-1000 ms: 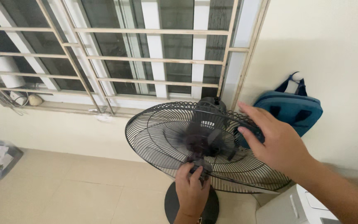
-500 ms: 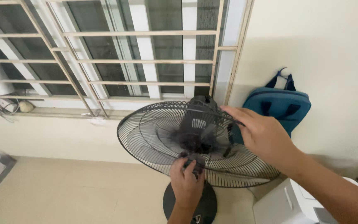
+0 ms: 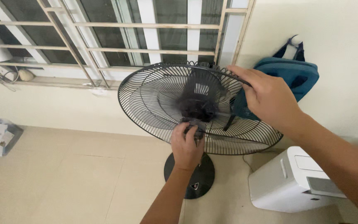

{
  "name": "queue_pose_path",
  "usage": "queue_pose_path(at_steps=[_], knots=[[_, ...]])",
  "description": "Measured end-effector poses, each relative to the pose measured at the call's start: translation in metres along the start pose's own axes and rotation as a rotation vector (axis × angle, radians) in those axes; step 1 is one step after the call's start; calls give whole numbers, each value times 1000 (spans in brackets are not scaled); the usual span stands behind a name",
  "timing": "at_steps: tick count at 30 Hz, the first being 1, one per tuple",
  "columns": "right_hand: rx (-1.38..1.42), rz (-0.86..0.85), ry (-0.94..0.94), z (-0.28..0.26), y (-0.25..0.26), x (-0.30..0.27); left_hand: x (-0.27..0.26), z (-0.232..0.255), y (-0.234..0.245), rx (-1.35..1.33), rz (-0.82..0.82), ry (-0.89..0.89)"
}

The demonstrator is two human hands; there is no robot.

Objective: The person assembles a standing fan by attaching the fan blades to the motor hub, securing them with a nut, and then fitting the front protective cage. The person uses their hands to align and tighten the components.

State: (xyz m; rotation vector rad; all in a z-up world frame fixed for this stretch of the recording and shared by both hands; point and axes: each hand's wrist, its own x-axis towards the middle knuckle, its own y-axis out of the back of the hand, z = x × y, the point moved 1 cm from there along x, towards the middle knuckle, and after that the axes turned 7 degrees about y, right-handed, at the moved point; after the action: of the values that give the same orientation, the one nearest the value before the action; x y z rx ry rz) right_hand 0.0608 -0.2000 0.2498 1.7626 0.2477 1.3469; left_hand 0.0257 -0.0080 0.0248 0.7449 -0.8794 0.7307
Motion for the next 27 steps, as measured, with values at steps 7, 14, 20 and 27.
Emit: queue_pose_path(at_steps=[7,14,20,27], knots=[[12,42,34,0,-1,-3,2,2,4,-20,-35,9],[38,34,7,-3,0,-1,4,4,5,-16,-36,1],[58,55,16,-6,-1,0,11,0,-1,-19,-43,14],[54,45,-7,-7,-1,2,12,-6,-6,-11,-54,-27]])
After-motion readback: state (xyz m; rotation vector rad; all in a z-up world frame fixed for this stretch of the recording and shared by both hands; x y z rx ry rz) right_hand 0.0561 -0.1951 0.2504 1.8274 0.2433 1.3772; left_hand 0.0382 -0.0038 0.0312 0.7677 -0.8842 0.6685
